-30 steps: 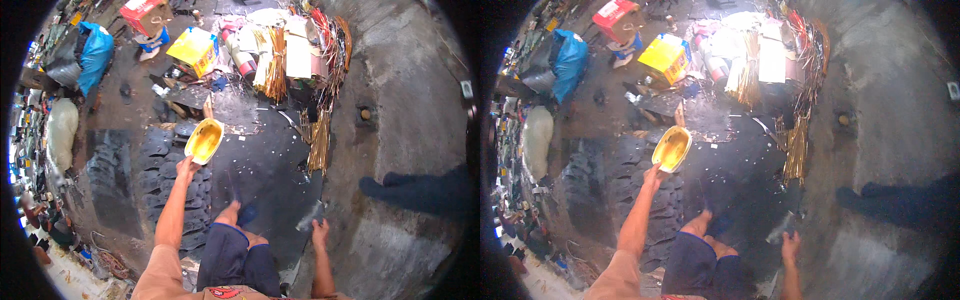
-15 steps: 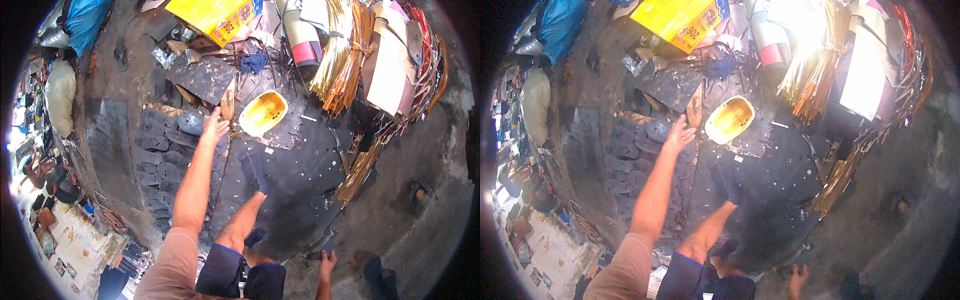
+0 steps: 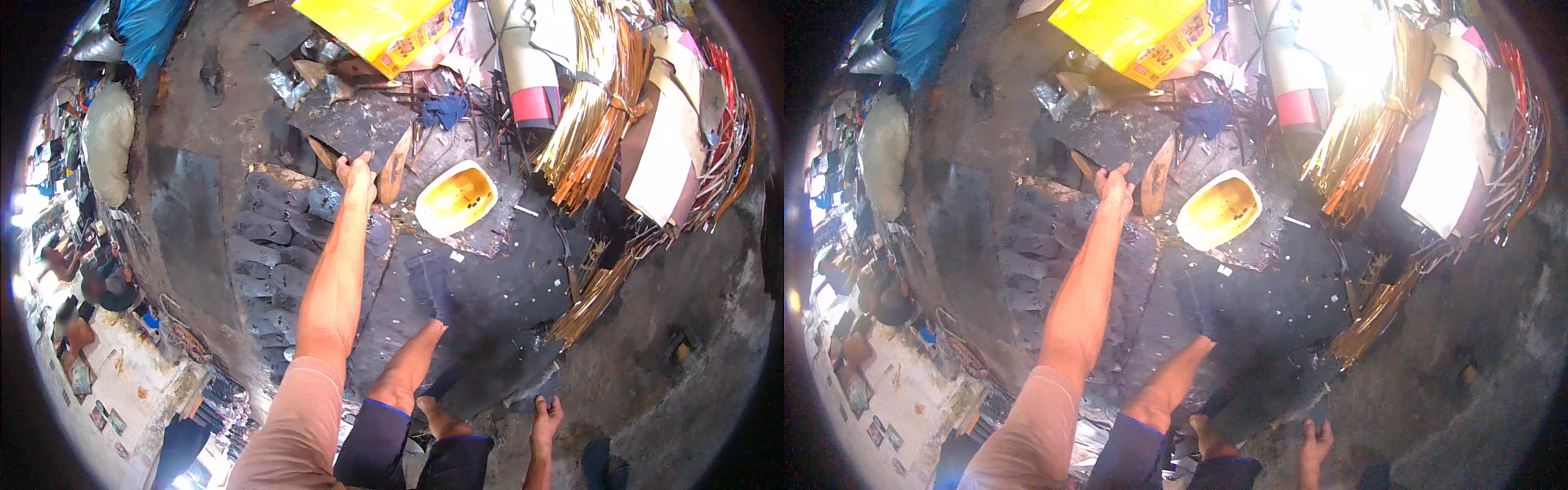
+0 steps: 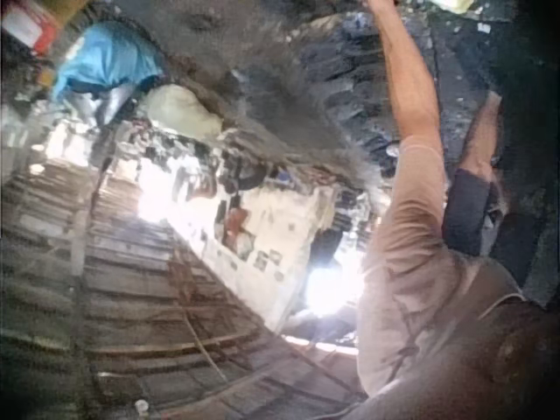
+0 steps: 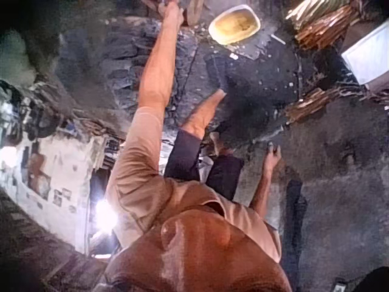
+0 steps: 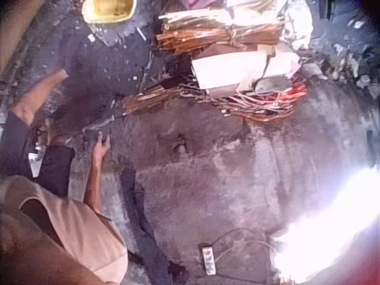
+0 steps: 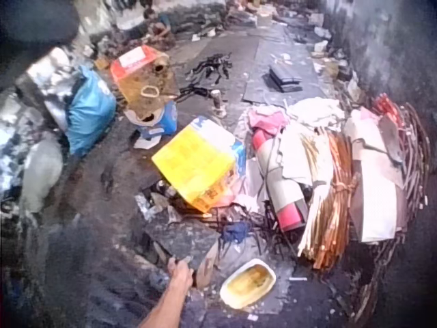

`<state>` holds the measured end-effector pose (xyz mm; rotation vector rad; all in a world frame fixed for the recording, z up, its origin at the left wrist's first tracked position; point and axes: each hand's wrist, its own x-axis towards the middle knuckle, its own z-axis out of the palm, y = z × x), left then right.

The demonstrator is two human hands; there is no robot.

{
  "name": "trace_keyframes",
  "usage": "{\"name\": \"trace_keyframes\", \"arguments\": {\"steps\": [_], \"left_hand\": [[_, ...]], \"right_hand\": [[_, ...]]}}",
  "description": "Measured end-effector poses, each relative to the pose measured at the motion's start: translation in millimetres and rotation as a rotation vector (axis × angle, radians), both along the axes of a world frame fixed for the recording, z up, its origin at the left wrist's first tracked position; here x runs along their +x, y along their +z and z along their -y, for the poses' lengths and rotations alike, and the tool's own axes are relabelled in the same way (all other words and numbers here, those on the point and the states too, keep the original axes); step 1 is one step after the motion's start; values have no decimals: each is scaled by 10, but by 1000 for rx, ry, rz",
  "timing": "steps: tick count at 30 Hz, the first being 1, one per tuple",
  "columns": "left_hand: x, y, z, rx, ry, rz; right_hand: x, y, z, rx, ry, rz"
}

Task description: The person spreads a dark sheet on the floor, then repeatedly picks up flip-flop soles and straps, attaches the straps to the soles, and places the assembled flip-flops in rows on the sheet.

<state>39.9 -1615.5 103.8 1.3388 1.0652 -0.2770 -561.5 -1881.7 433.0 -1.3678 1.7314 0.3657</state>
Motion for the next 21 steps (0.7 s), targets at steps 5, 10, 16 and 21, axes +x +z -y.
{"name": "trace_keyframes", "arguments": {"steps": [5,10,16,21], "left_hand": [[-143,461,-542,-241,-130,92],[-360,1156,-1022,-271,-323,-75],[-812,1636,-1149,-634,-471,106],[-950,1663,-734,-614,-750,-120]], "right_hand": [[346,29,13,50,0,10],[852,120,-45,16,-19,139],[998,237,145,91,95,16],[814,111,262,76,102,74]]}}
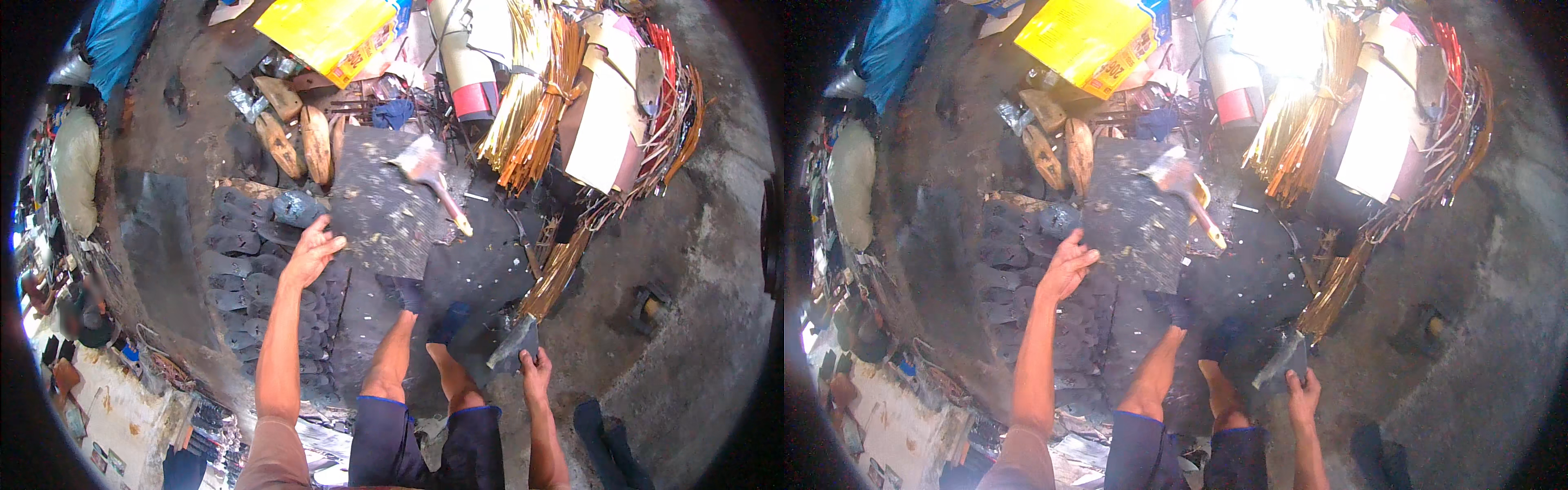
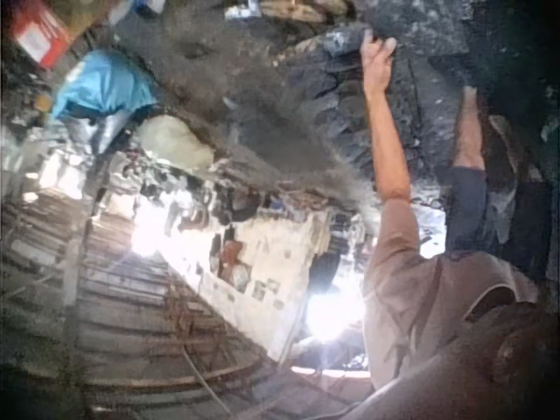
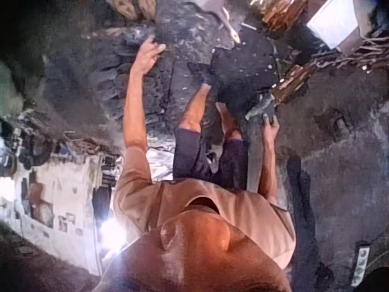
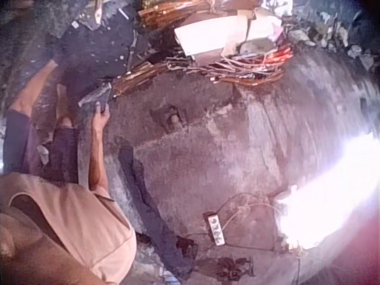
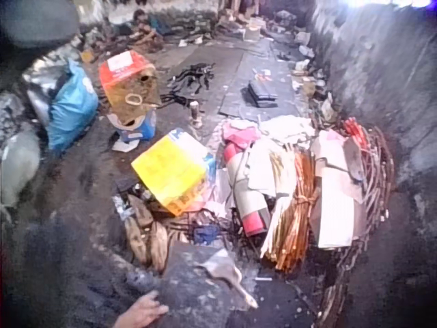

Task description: The person spreads a dark sheet on the floor, then repeatedly picks up flip-flop soles and straps, attaches the straps to the soles, and places the assembled flip-flops in rows on the sheet.

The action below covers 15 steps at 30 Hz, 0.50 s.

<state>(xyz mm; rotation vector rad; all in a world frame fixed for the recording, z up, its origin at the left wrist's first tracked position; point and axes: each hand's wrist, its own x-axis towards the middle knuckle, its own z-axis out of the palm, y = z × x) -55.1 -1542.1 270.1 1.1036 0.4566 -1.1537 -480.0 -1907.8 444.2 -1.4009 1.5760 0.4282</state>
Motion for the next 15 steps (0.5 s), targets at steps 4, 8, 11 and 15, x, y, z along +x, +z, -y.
{"name": "trace_keyframes", "arguments": {"steps": [4,8,11,15], "left_hand": [[44,-850,415,134,-318,125],[170,-1430,502,290,-417,429],[91,-1335,695,643,-495,647],[-30,-1324,706,766,-403,777]], "right_hand": [[74,-252,13,-92,-200,-24],[328,-397,113,48,-239,91],[270,-659,134,20,8,181],[1074,-781,-136,88,206,315]]}}
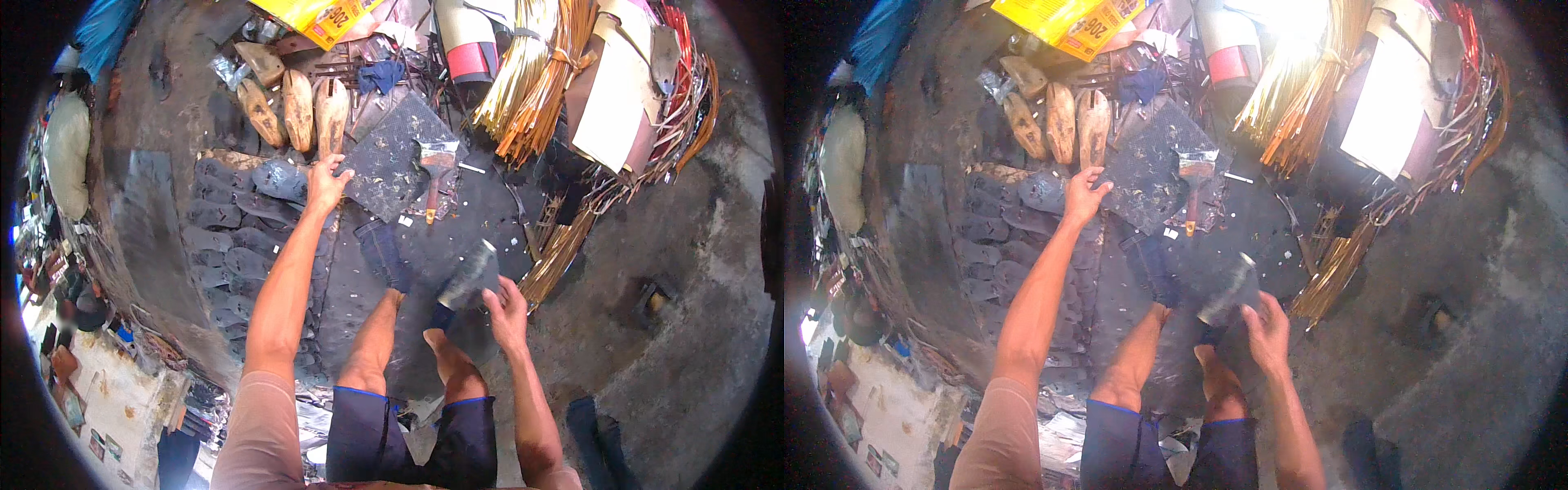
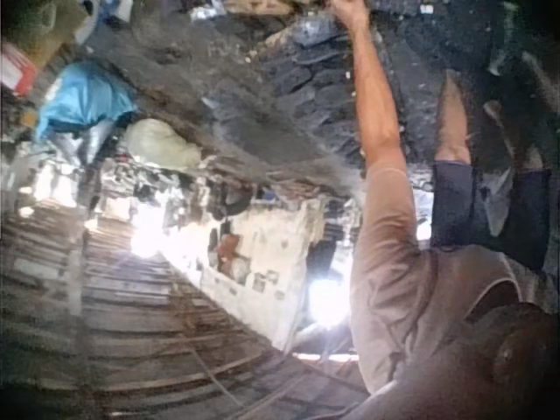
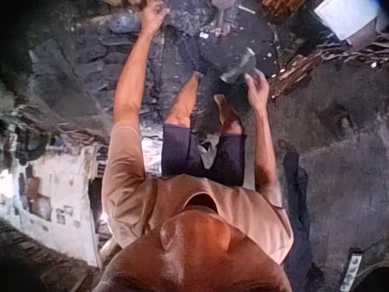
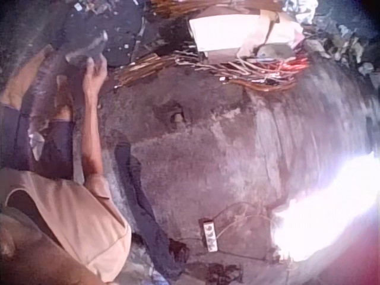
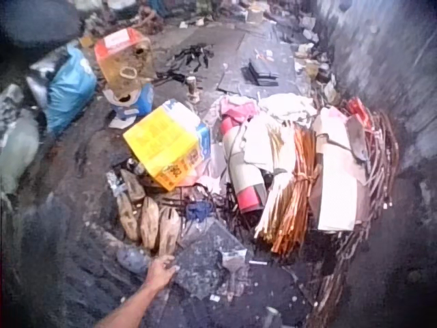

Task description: The person spreads a dark sheet on the floor, then repeatedly picks up flip-flop soles and straps, attaches the straps to the soles, and places the assembled flip-flops in rows on the sheet.

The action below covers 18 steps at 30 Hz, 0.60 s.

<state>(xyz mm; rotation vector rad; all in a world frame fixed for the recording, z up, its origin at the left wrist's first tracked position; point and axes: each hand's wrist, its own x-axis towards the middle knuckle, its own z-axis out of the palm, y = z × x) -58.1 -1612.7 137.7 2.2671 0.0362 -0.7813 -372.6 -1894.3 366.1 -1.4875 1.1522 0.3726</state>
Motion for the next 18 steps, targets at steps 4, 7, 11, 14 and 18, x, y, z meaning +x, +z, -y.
{"name": "trace_keyframes", "arguments": {"steps": [4,7,11,14,18], "left_hand": [[-89,57,-230,-59,137,114],[-216,595,-203,-68,246,282],[-1080,1356,-852,41,23,191],[-2512,2154,-1642,240,-72,54],[-5290,3418,-2868,585,206,-126]], "right_hand": [[702,-574,-241,88,118,158],[1087,-1144,-250,-73,202,268],[915,-1165,-99,-245,213,226],[-16,-728,166,-157,336,110],[-1659,88,873,-286,424,-44]]}}
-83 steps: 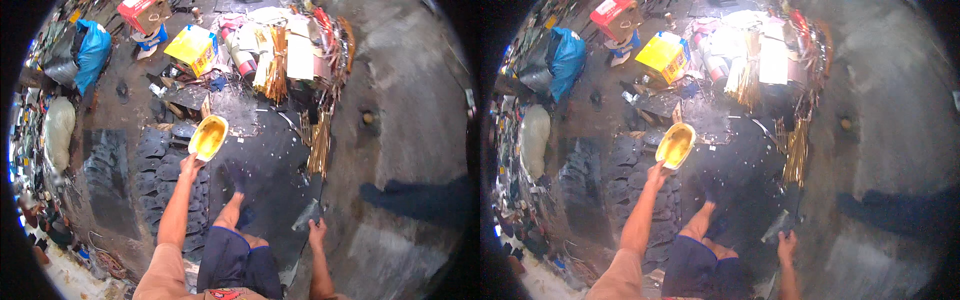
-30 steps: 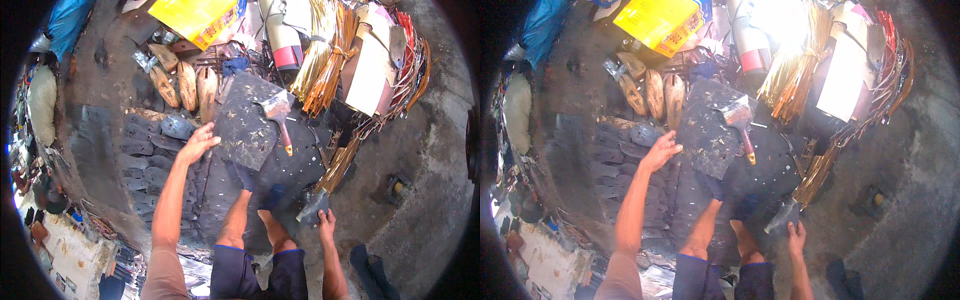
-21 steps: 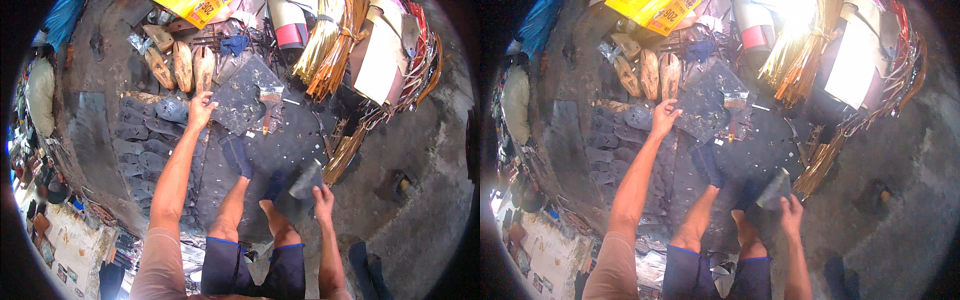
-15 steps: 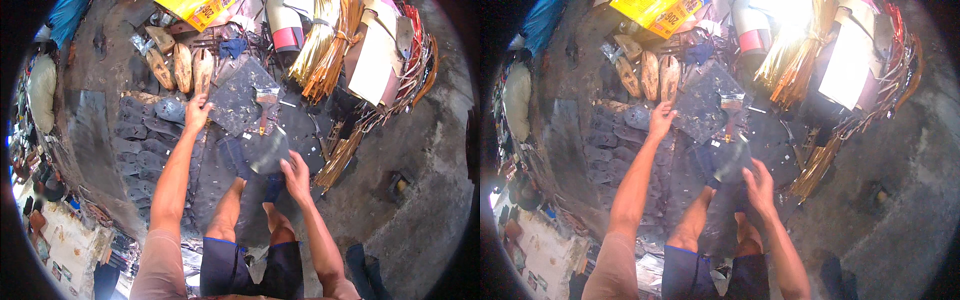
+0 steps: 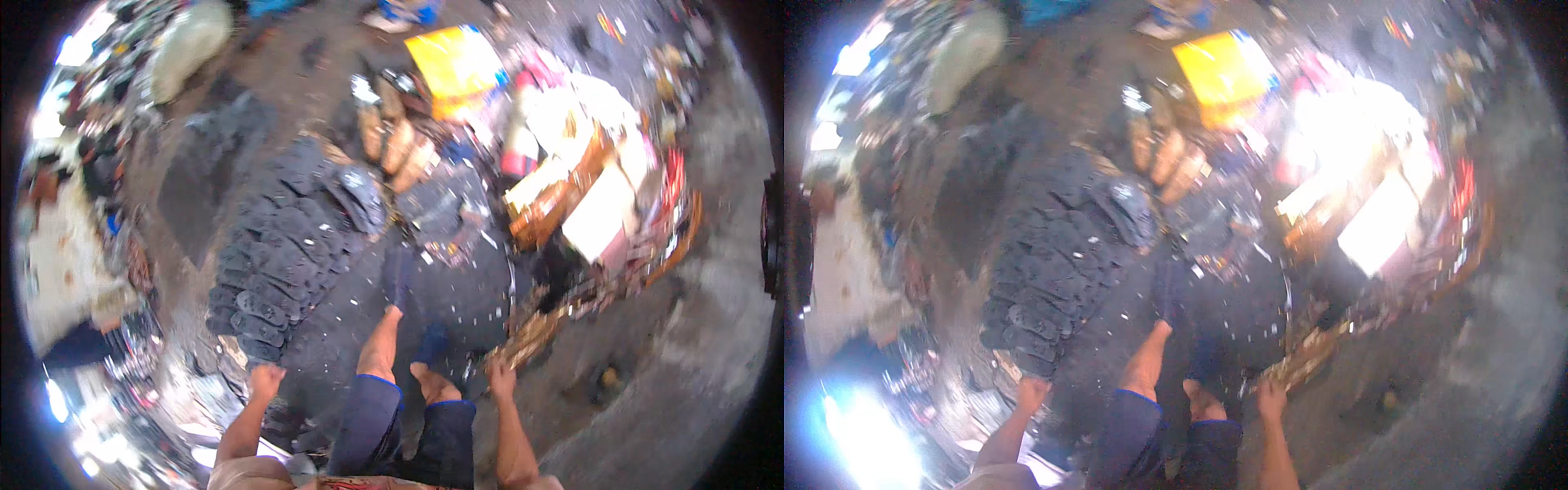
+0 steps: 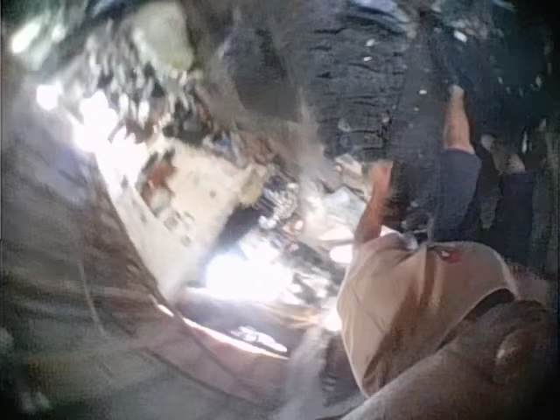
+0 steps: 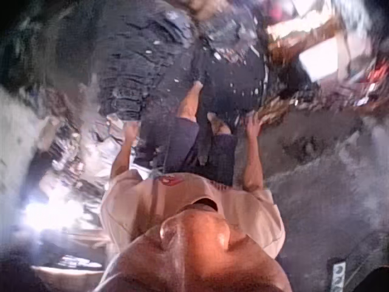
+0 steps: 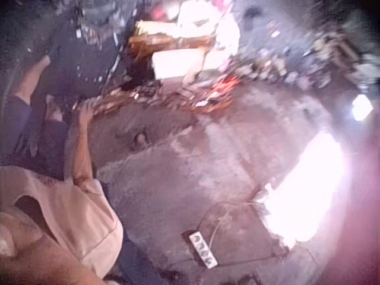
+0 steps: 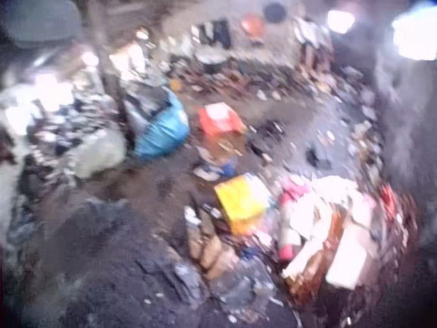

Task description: The person spreads a dark sheet on the floor, then repeatedly picks up flip-flop soles and straps, attaches the straps to the soles, and places the assembled flip-flops in rows on the sheet.

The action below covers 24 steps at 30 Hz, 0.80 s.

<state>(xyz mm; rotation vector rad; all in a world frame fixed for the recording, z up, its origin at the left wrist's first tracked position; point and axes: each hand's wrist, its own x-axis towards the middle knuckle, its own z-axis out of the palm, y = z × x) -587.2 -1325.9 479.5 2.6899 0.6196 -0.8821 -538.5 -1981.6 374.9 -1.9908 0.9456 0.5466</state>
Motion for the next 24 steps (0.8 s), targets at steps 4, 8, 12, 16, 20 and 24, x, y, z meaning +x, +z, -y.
{"name": "trace_keyframes", "arguments": {"steps": [4,8,12,16,20,24], "left_hand": [[-1924,1354,342,294,567,-269],[-3788,1806,1040,279,832,-266],[-4200,2176,2291,47,1134,-170],[-4190,2409,3049,-73,1358,-170],[-4324,2140,2810,-115,1553,49],[-4793,1981,2620,119,1732,400]], "right_hand": [[-2002,-40,1623,-265,299,-588],[-1428,839,1650,-274,441,-461],[-308,991,1548,-233,597,-162],[907,1571,34,56,443,97],[1260,2089,-1271,215,613,226],[891,1718,-2057,47,1201,613]]}}
